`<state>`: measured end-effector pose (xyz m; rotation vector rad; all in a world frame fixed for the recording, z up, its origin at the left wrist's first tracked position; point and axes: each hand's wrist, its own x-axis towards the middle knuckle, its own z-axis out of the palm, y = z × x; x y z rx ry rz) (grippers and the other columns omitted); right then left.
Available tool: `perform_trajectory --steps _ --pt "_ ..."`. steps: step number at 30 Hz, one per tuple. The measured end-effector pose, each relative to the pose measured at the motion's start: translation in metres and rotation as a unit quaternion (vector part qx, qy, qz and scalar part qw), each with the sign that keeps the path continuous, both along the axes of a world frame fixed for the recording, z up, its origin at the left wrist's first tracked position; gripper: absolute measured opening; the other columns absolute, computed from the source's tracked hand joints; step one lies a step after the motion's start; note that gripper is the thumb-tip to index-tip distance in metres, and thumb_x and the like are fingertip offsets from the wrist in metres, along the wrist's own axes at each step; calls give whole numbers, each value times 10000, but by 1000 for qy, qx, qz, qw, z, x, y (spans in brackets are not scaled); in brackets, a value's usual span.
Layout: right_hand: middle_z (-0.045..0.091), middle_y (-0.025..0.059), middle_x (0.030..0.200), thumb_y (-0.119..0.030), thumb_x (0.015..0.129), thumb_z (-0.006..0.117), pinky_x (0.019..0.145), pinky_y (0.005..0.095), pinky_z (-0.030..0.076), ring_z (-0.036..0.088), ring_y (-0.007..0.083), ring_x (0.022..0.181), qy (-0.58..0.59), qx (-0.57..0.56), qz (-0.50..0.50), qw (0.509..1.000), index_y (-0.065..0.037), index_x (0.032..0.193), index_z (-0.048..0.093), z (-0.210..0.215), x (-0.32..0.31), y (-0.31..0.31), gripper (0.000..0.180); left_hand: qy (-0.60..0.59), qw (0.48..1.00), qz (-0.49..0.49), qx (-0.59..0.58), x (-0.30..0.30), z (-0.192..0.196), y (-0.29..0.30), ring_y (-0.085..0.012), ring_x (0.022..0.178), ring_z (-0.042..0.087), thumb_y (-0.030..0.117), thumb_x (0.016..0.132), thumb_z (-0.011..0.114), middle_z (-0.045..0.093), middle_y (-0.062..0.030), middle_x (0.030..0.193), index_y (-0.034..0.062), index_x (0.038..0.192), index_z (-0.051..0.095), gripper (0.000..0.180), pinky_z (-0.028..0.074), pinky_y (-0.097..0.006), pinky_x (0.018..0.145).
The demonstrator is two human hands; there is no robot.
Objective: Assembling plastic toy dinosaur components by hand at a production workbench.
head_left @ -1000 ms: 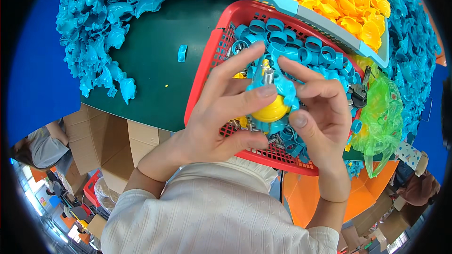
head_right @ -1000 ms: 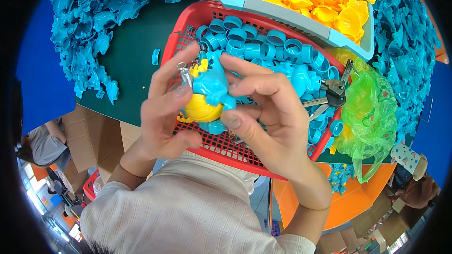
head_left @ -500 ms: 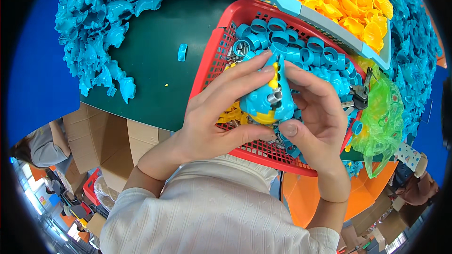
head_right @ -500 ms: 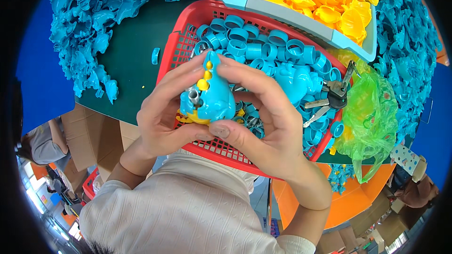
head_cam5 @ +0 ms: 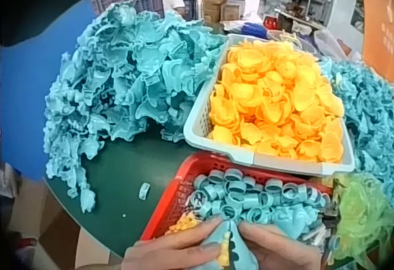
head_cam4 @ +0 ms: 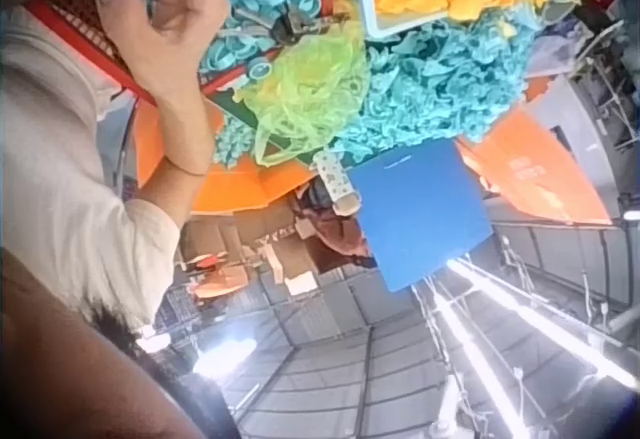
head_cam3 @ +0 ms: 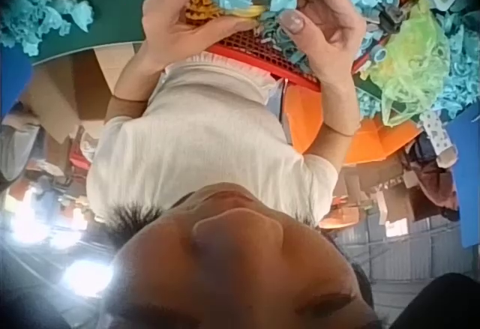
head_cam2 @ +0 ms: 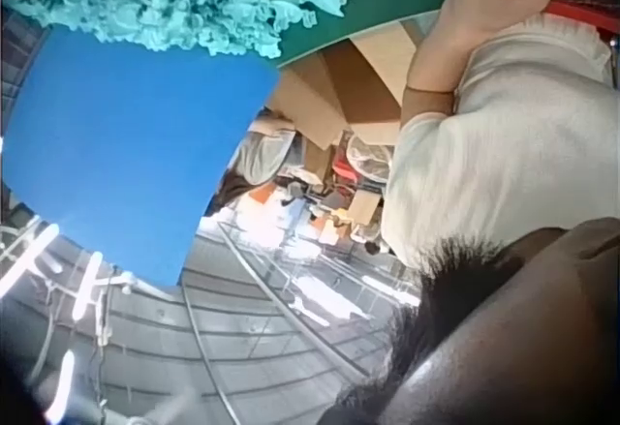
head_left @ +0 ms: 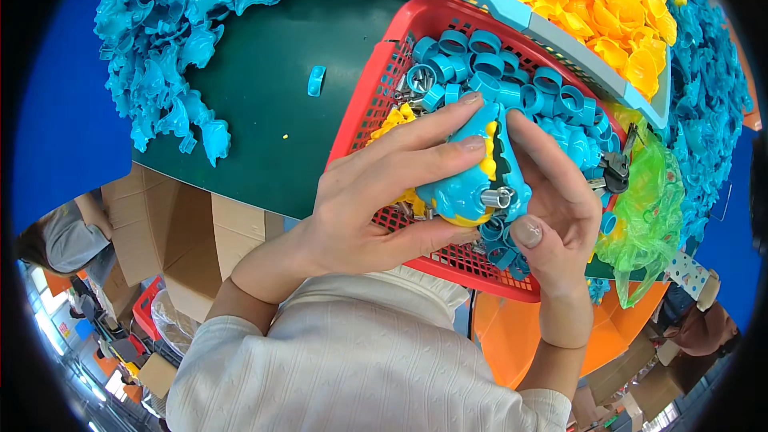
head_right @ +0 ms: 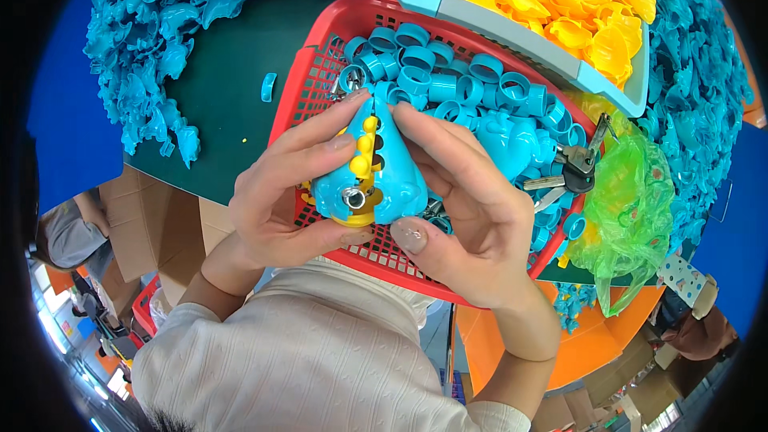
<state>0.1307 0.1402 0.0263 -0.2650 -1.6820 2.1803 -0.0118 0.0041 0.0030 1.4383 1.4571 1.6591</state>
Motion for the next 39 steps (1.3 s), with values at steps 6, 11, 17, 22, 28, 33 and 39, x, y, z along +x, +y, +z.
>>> perform_trajectory --steps 6,11,17,22,28,33,39 --pt "370 190 1319 3 764 619 1021 378 331 408 262 1216 22 -42 15 999 96 1288 366 -5 2 0 589 21 1000 9 -8 0 1 -1 -383 1207 421 33 632 762 401 -319 1275 -13 1152 513 578 386 -407 966" --pt "353 204 1333 30 769 602 1026 382 330 400 265 1223 9 -25 21 999 100 1272 386 -5 2 2 553 9 1000 10 -11 0 1 -1 -379 1202 427 31 618 772 413 -298 1277 -8 1144 530 580 389 -410 968" --pt "373 196 1313 61 745 613 1028 383 332 391 265 1231 -18 5 13 1000 78 1261 415 -3 0 0 553 12 999 24 -31 0 4 0 -371 1180 455 41 618 775 437 -300 1256 -10 1124 550 556 410 -398 949" --pt "382 182 1307 62 728 647 1023 381 341 390 261 1231 -28 4 7 1000 66 1264 417 -7 1 1 583 21 998 33 -58 1 5 0 -352 1156 483 79 609 787 473 -275 1234 6 1120 563 562 424 -377 935" --pt "410 145 1272 -124 715 721 1000 358 368 430 231 1185 -43 -11 -6 999 47 1303 374 -7 1 -2 704 34 998 22 -49 1 2 1 -344 1144 496 149 603 791 494 -252 1223 22 1127 566 585 430 -368 929" --pt "441 128 1213 -207 714 707 977 345 393 478 218 1112 -73 83 5 994 19 1318 371 -7 1 0 728 49 997 23 -51 3 2 0 -337 1141 500 176 598 789 498 -248 1220 20 1124 568 592 430 -363 930" --pt "454 126 1200 -190 723 704 913 322 443 506 203 1073 -62 110 1 992 6 1311 393 -11 2 -2 693 85 993 22 -78 3 4 2 -342 1140 501 237 630 771 512 -242 1207 -7 1148 552 613 426 -368 930"
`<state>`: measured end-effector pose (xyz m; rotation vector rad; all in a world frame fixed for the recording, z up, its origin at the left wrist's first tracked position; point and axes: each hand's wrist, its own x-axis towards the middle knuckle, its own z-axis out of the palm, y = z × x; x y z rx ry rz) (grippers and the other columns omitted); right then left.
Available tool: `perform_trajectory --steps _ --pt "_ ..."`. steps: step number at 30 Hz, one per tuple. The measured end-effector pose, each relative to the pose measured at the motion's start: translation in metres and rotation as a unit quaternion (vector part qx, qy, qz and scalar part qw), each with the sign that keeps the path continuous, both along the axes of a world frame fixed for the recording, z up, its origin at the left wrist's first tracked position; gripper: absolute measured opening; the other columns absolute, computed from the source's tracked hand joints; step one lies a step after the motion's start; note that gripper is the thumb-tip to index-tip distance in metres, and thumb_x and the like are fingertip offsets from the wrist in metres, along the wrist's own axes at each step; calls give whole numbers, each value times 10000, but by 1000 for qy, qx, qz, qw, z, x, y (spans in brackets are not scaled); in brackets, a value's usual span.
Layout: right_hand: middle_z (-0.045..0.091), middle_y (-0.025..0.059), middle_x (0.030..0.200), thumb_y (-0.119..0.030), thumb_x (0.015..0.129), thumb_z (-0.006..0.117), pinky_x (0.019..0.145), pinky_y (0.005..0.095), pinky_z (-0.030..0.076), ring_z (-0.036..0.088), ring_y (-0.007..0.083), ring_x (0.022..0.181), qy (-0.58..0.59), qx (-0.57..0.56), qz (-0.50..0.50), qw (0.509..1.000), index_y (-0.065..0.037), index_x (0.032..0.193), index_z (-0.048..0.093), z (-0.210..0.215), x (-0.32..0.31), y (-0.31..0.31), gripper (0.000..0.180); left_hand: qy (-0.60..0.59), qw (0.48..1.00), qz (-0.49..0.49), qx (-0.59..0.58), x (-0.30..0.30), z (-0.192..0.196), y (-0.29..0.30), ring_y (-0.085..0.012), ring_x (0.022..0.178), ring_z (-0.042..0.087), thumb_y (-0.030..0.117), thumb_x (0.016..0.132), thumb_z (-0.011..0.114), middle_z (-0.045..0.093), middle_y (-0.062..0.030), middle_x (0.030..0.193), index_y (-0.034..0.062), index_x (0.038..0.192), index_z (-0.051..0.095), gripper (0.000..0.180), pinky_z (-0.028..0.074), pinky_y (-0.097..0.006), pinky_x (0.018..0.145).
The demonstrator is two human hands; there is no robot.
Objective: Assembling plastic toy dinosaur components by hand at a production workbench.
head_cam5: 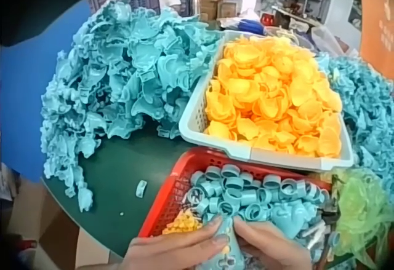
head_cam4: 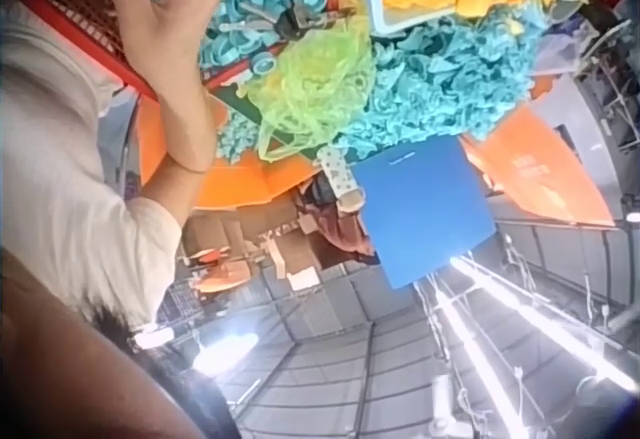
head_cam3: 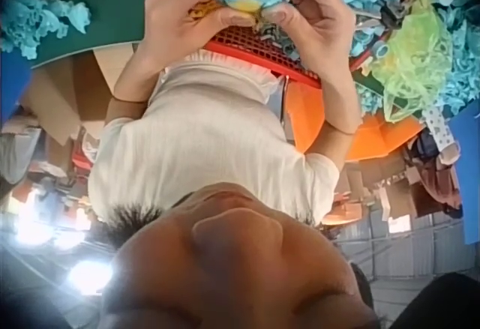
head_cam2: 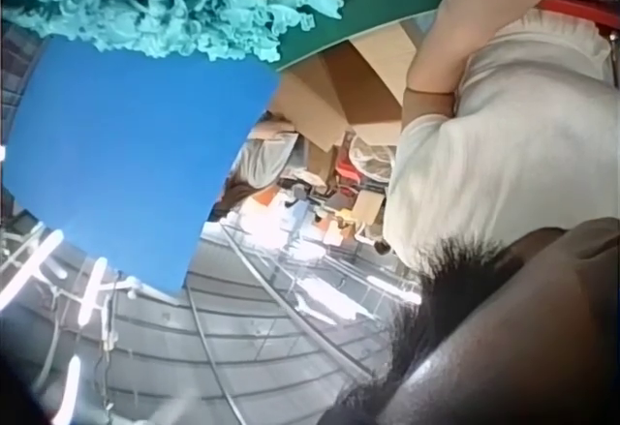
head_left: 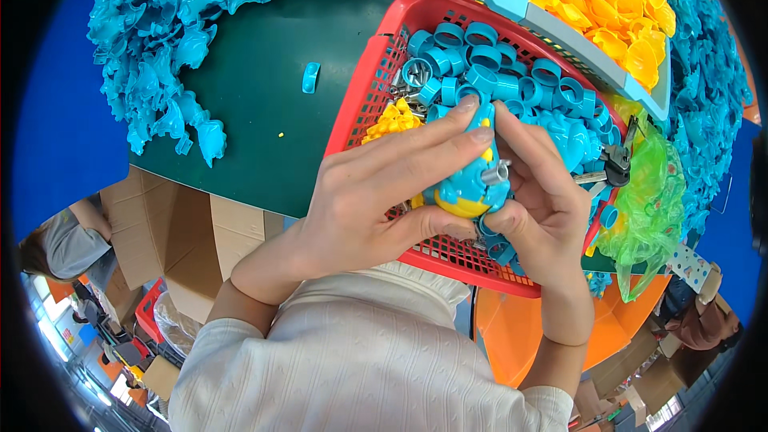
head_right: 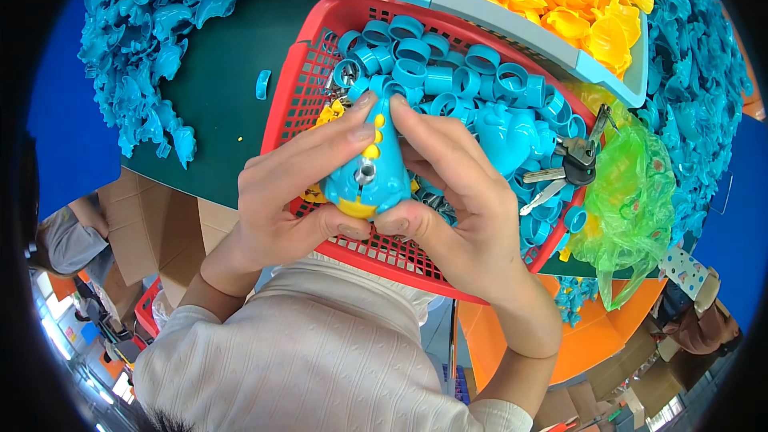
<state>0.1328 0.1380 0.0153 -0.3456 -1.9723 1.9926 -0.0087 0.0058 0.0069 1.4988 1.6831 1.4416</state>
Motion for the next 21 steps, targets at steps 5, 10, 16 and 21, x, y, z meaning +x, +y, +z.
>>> perform_trajectory --steps 5,10,16,21 --pt "520 140 1178 -154 764 683 872 317 463 559 194 1004 2 -13 -53 999 -9 1298 417 -2 -5 -6 614 15 999 49 8 3 0 2 -348 1109 527 277 720 709 509 -238 1215 -40 1186 513 597 423 -372 923" --pt "546 172 1184 -135 777 670 888 326 450 547 254 1075 12 70 -49 996 8 1227 495 -4 -5 -4 503 -1 999 47 5 3 -1 1 -346 1118 520 271 740 699 503 -246 1217 -51 1195 501 591 425 -373 922" --pt "554 197 1172 -131 786 654 876 326 455 508 309 1136 -24 201 -36 979 14 1172 548 4 -7 -4 425 11 999 45 -15 2 -1 -2 -340 1118 520 283 755 688 505 -249 1211 -53 1192 502 581 428 -370 919" --pt "526 191 1194 -148 776 666 825 335 476 547 303 1036 5 258 -30 966 10 1186 538 3 -9 -2 458 31 995 42 87 -3 -6 4 -313 1128 509 265 763 688 492 -243 1221 -60 1202 482 584 427 -356 925"
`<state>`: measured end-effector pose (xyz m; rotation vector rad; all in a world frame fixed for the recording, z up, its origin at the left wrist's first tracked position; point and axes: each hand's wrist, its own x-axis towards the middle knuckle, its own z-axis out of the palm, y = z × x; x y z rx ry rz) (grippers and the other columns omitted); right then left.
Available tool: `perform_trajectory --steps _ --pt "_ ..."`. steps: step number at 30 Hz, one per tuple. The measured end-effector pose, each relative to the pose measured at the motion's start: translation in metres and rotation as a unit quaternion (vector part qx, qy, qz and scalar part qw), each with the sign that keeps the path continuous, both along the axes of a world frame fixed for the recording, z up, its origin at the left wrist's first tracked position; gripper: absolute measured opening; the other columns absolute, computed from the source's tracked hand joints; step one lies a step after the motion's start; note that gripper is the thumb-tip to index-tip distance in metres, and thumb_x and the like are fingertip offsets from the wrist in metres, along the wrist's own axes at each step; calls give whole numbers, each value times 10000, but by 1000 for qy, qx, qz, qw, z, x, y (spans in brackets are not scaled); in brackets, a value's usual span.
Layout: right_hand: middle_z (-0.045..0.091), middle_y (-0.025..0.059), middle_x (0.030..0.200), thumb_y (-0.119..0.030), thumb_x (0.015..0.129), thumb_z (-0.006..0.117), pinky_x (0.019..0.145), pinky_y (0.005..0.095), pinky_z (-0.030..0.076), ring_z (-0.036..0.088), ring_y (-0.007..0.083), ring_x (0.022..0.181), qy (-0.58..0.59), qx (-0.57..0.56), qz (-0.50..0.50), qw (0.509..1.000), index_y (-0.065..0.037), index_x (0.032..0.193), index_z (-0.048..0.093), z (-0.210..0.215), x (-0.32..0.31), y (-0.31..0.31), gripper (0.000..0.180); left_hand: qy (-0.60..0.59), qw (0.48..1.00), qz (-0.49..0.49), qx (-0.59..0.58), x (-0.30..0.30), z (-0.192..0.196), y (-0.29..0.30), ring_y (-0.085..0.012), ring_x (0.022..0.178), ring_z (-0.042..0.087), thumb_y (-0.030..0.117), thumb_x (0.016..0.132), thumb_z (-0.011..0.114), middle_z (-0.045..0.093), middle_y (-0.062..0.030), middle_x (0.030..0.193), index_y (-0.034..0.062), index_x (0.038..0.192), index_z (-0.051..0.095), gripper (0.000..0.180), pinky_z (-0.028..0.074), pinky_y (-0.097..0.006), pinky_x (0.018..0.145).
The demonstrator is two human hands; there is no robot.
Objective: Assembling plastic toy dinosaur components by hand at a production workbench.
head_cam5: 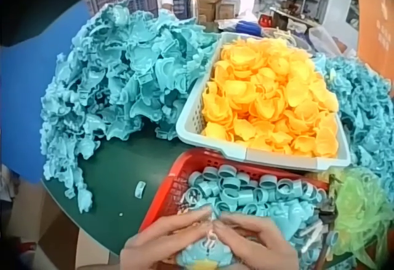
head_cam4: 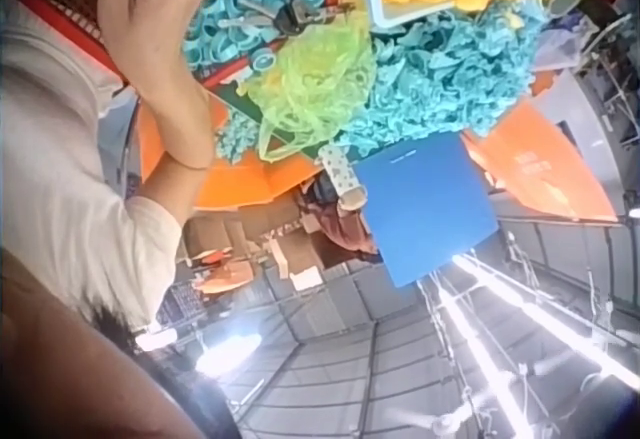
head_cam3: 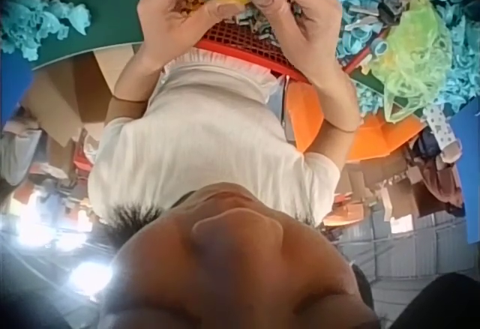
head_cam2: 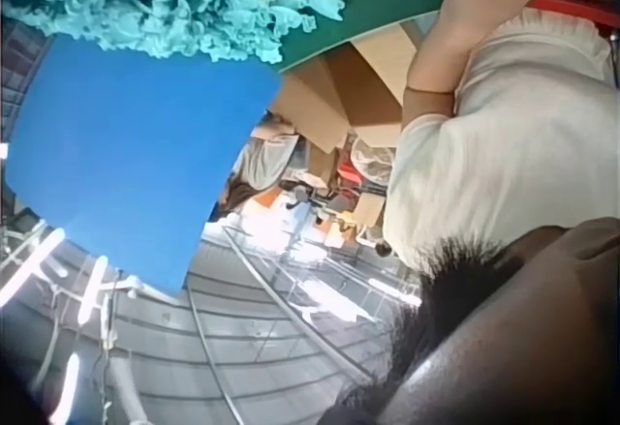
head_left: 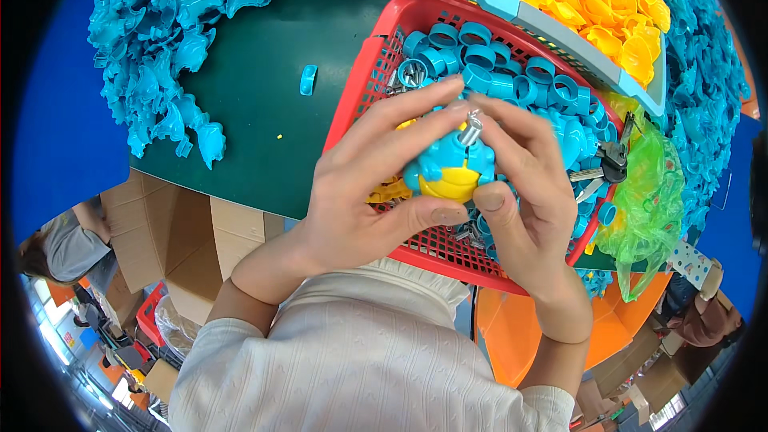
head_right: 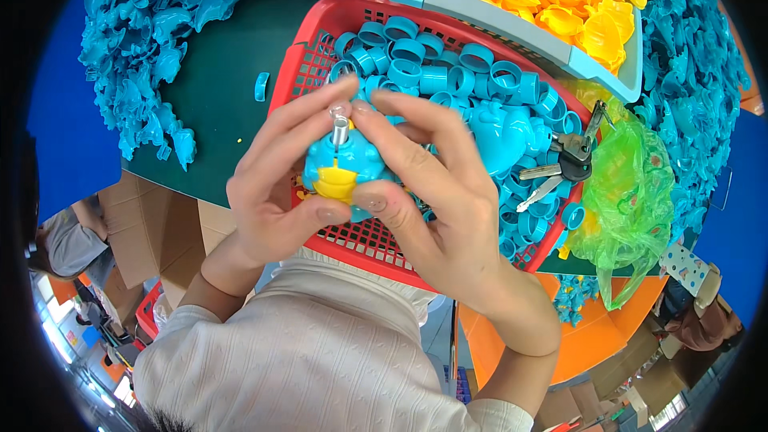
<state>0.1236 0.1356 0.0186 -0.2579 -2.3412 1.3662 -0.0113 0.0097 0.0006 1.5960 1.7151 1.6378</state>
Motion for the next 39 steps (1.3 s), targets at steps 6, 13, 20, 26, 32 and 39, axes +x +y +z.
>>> perform_trajectory --steps 6,13,20,26,32,39 --pt "489 206 1209 -149 591 787 828 340 466 544 317 1011 -5 -13 1 1000 35 1210 490 10 -2 -10 710 -351 936 -16 -21 6 2 -8 -216 1103 515 55 744 708 456 -170 1251 -34 1280 356 648 494 -291 831" --pt "536 238 1168 -83 590 770 802 347 485 587 326 970 5 9 -22 1000 75 1197 482 7 6 -5 691 -198 978 -65 21 3 5 -7 -239 1147 480 18 660 766 358 -186 1316 -10 1264 377 720 468 -332 896" --pt "565 237 1125 -1 638 725 776 331 506 618 307 927 13 59 -22 998 95 1172 495 6 5 -7 589 -211 976 -36 47 5 -6 -8 -250 1108 517 -20 597 797 363 -208 1301 2 1216 416 727 528 -289 778" --pt "585 226 1098 43 648 662 749 303 526 639 266 892 43 -21 -17 999 100 1157 506 0 8 -7 536 -242 969 -42 30 7 -5 -9 -251 1065 546 -52 595 784 351 -193 1278 1 1220 393 739 567 -271 703" --pt "568 234 1127 50 659 667 774 318 523 623 277 951 36 -48 -9 998 104 1151 509 1 9 -6 520 -254 965 -57 39 5 -6 -8 -265 1072 538 -66 583 785 349 -155 1235 11 1221 382 759 569 -295 738" --pt "489 260 1224 -23 767 634 878 374 467 567 283 1048 17 -100 28 994 124 1218 433 -1 14 -1 514 -134 991 -27 16 2 -7 -10 -211 969 566 10 601 799 393 -153 1196 43 1206 402 724 546 -261 708"
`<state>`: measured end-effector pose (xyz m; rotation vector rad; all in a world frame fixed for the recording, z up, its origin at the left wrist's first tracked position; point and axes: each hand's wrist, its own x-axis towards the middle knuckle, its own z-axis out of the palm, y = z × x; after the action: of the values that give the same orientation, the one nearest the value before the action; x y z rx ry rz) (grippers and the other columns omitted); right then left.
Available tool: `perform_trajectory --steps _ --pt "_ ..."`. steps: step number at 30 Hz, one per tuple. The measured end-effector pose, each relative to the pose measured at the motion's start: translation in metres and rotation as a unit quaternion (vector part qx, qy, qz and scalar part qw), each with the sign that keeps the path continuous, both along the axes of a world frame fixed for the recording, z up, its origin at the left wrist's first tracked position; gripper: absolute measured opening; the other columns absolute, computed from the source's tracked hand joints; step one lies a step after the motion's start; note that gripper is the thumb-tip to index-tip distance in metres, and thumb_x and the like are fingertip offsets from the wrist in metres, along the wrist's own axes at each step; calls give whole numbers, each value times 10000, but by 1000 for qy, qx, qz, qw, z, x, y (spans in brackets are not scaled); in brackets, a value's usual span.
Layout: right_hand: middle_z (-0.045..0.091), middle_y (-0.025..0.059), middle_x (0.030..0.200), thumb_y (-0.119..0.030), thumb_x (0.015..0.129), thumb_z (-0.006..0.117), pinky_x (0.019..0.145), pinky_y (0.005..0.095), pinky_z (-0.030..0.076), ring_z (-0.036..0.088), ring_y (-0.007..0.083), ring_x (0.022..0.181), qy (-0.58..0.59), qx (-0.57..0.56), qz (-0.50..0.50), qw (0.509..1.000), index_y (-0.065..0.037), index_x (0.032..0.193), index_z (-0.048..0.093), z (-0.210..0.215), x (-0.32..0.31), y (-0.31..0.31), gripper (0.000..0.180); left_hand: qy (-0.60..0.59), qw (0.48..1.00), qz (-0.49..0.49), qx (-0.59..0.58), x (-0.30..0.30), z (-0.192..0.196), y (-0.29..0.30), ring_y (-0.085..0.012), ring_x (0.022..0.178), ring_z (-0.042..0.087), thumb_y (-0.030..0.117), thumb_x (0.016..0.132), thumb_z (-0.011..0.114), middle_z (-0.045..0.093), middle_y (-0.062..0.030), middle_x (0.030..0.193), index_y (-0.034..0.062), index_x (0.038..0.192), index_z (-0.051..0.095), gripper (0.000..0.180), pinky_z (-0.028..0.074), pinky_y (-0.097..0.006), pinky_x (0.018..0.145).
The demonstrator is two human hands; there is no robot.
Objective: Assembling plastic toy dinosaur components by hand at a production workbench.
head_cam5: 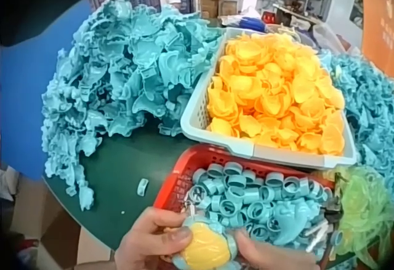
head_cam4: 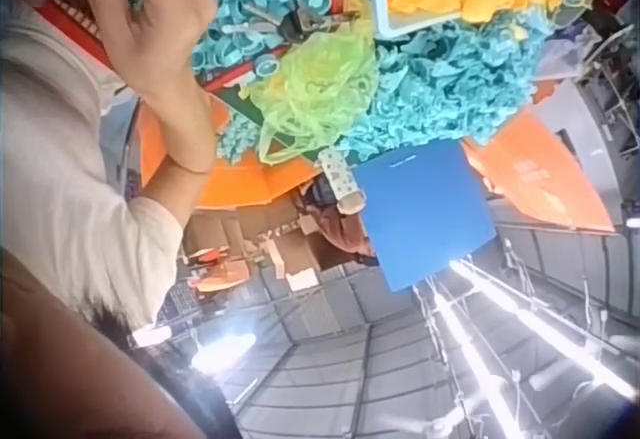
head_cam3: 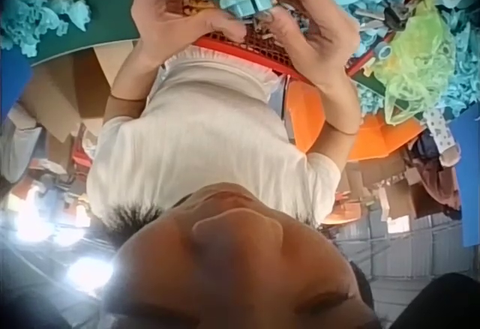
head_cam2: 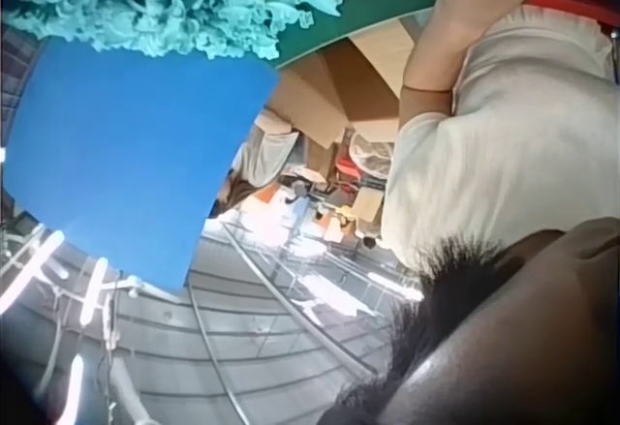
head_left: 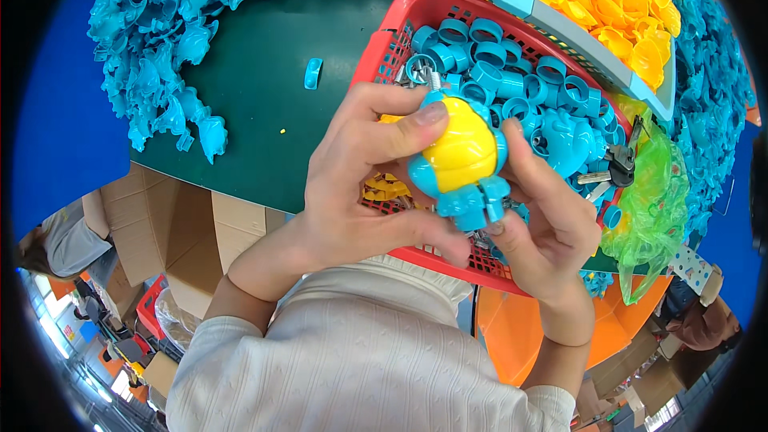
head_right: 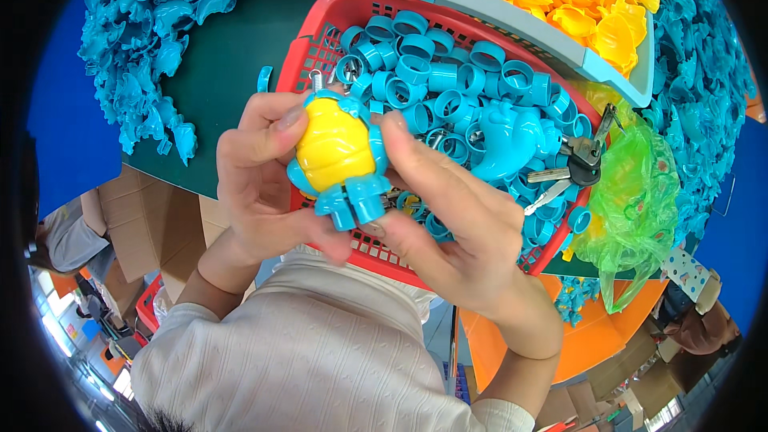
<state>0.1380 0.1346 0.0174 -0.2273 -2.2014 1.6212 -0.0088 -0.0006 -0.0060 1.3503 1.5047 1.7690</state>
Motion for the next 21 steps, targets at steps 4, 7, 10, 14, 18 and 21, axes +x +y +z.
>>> perform_trajectory --steps 4,7,10,14,18,21 --pt "461 246 1262 -68 761 669 918 387 435 519 286 1116 12 21 15 1000 117 1247 402 4 1 1 584 32 999 -23 13 -8 -8 -2 -134 856 545 81 574 833 425 -135 1185 44 1239 378 807 487 -203 625" --pt "493 242 1229 -125 626 786 895 365 455 536 317 1100 -13 -29 -8 999 84 1241 435 13 -9 -7 738 -119 992 39 17 -3 -8 -2 -48 703 405 113 548 856 454 -72 1168 45 1337 269 986 334 -165 600" --pt "497 228 1230 -121 616 790 889 352 461 546 287 1088 9 -32 4 999 60 1241 450 9 -10 -4 734 -101 994 12 -27 0 4 3 -47 761 403 105 539 857 462 -54 1132 50 1315 315 948 343 -185 654" --pt "518 206 1211 -66 646 766 862 327 480 557 246 1066 8 -80 1 997 44 1228 473 7 -9 -2 660 -64 997 -43 -4 -14 -1 1 -127 1005 466 166 521 864 450 -47 1130 31 1209 473 802 394 -249 841" --pt "552 175 1176 15 701 702 828 307 502 568 215 1047 12 -169 -20 985 25 1200 506 4 -7 -2 537 -192 978 -29 -77 -1 6 8 -240 1070 525 402 543 819 548 -173 1144 -23 1160 503 813 404 -353 928" --pt "565 153 1165 28 728 673 822 308 509 573 210 1038 -22 -161 -18 986 7 1190 522 7 -2 0 486 -95 992 -28 -73 -7 5 4 -226 1043 541 264 566 821 548 -155 1170 -4 1154 528 710 426 -344 906"
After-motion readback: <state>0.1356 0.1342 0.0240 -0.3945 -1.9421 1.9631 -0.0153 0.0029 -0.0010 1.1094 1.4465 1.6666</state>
